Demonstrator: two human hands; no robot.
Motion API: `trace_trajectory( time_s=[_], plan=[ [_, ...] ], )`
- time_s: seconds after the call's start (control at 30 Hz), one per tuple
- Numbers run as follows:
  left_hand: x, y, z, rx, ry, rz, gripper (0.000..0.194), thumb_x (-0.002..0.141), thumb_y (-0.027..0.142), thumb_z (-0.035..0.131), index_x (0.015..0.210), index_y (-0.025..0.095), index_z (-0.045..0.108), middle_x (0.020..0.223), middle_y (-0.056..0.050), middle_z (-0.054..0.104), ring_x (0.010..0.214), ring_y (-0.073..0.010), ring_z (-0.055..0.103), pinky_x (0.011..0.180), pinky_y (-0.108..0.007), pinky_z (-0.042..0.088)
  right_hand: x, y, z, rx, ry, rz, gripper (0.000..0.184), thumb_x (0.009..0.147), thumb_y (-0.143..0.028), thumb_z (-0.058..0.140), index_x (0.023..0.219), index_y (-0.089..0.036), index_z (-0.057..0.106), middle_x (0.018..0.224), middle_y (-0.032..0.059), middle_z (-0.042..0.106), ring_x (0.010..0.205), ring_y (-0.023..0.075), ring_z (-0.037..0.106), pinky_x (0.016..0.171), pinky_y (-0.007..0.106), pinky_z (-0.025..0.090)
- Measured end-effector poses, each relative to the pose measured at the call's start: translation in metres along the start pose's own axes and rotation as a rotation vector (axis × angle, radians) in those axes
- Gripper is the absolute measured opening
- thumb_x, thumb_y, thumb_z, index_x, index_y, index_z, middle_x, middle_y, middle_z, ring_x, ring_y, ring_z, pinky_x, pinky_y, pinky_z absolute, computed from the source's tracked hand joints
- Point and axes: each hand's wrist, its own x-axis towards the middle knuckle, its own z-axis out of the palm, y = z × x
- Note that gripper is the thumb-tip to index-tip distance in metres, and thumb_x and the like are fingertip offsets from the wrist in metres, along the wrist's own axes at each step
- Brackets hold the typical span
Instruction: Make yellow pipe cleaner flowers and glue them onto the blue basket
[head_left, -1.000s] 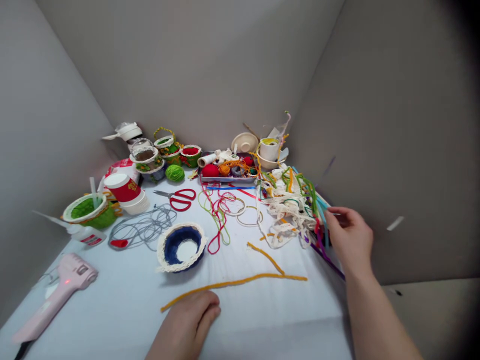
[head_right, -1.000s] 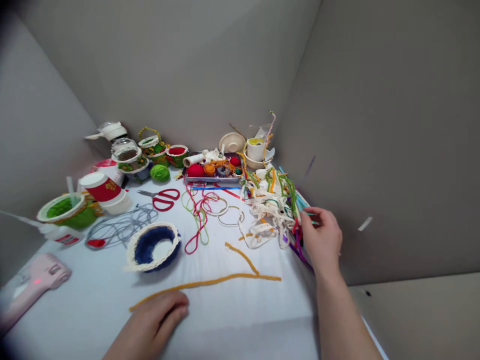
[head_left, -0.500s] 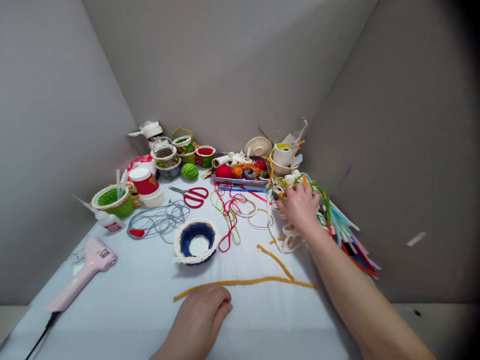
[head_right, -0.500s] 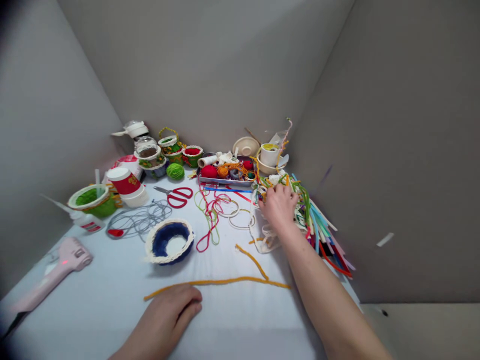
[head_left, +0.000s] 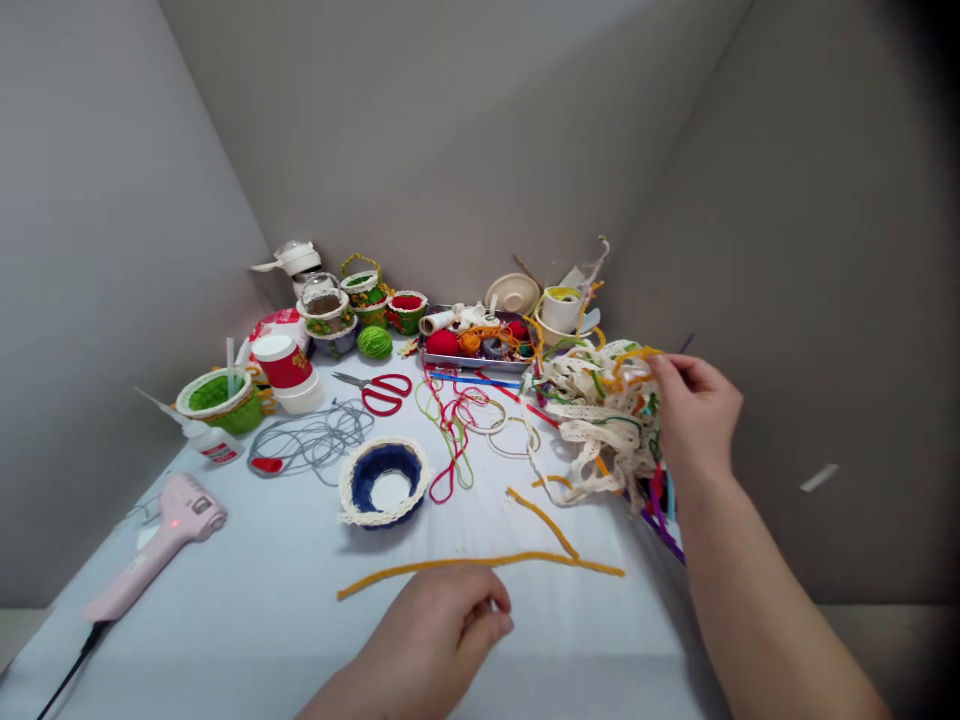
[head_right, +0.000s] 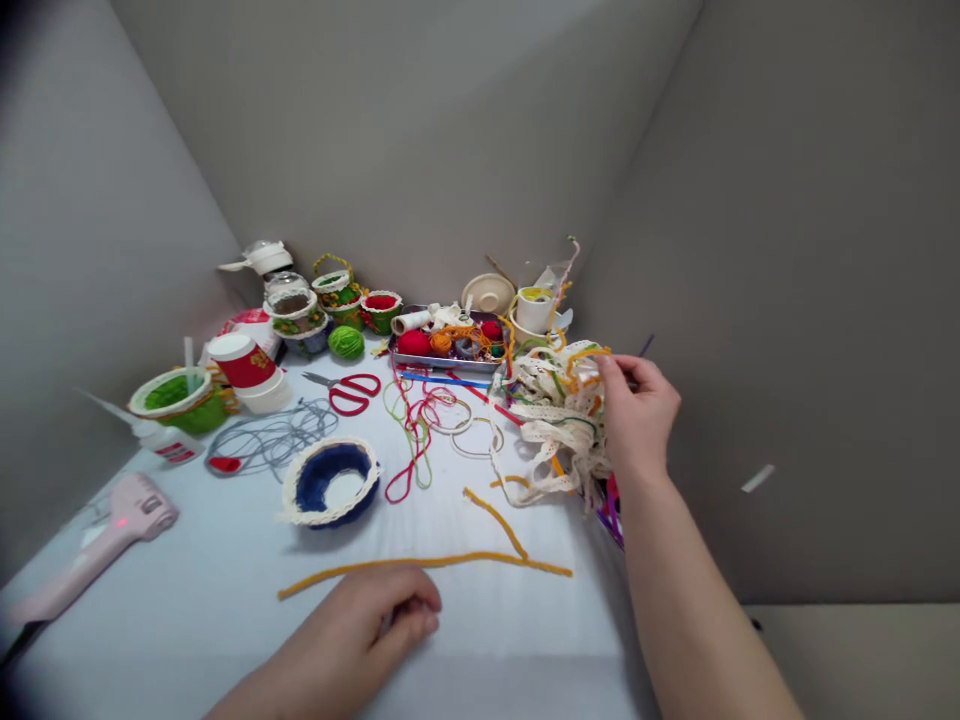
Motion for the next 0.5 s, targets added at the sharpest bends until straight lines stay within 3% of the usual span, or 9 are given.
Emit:
trace_trajectory(
  time_s=[0.07,0.13,0.2,0.27,0.33,0.47,0.5],
  plan=[
    [0.014,0.015,-0.001,0.006,0.018,0.062,0.013,0.085,0.028,0.056,0.093,0.025,0.066,0.080,0.002,0.068,0.077,-0.0146,0.060,0.070,-0.023,0.040,-0.002,-0.005,-0.005,-0.050,0.002,-0.015,0.034,0.081,-0.046,0.053,0.090,-0.017,0.067,0.082,0.0070,0.066,0.071,0.0213,0.057,0.064,0.033,0.043],
    [0.028,0.025,0.001,0.031,0.021,0.106,0.014,0.084,0.029,0.057,0.095,0.025,0.066,0.078,0.002,0.068,0.074,-0.0144,0.060,0.068,-0.023,0.041,-0.002,-0.013,-0.012,-0.129,-0.170,-0.050,0.028,0.073,-0.046,0.063,0.074,-0.019,0.070,0.071,0.0031,0.067,0.065,0.0191,0.057,0.063,0.031,0.042],
    [0.039,0.029,0.010,0.073,0.039,0.134,0.014,0.085,0.027,0.057,0.094,0.024,0.067,0.080,0.001,0.069,0.075,-0.0153,0.061,0.069,-0.025,0.042,0.004,-0.023,-0.016,-0.237,-0.327,-0.098,0.026,0.072,-0.046,0.065,0.071,-0.021,0.072,0.072,0.0021,0.069,0.066,0.0189,0.059,0.063,0.030,0.041],
    [0.046,0.025,0.023,0.112,0.074,0.177,0.015,0.087,0.024,0.053,0.092,0.022,0.067,0.086,-0.001,0.070,0.080,-0.0168,0.062,0.073,-0.026,0.044,0.019,-0.035,-0.013,-0.306,-0.328,-0.136,0.028,0.078,-0.046,0.061,0.080,-0.021,0.073,0.080,0.0034,0.071,0.071,0.0197,0.061,0.065,0.030,0.041],
    [0.048,0.017,0.041,0.167,0.132,0.230,0.018,0.089,0.020,0.048,0.090,0.020,0.066,0.088,-0.004,0.070,0.082,-0.0183,0.063,0.074,-0.029,0.045,0.041,-0.046,0.004,-0.287,-0.279,-0.127,0.028,0.084,-0.043,0.057,0.087,-0.020,0.073,0.081,0.0042,0.071,0.074,0.0201,0.062,0.067,0.030,0.042],
    [0.051,-0.010,0.072,0.355,0.264,0.464,0.023,0.089,0.017,0.042,0.085,0.016,0.064,0.074,-0.007,0.067,0.072,-0.0197,0.061,0.067,-0.031,0.046,0.089,-0.051,0.070,-0.254,-0.449,0.098,0.025,0.090,-0.030,0.056,0.085,-0.011,0.070,0.085,0.0103,0.070,0.080,0.0224,0.063,0.072,0.033,0.049],
    [0.053,-0.016,0.078,0.406,0.284,0.519,0.022,0.088,0.016,0.042,0.083,0.017,0.063,0.071,-0.007,0.066,0.069,-0.0195,0.060,0.063,-0.031,0.044,0.097,-0.049,0.089,-0.245,-0.469,0.126,0.023,0.090,-0.029,0.057,0.093,-0.010,0.069,0.094,0.0117,0.069,0.084,0.0223,0.064,0.074,0.035,0.051]
  ],
)
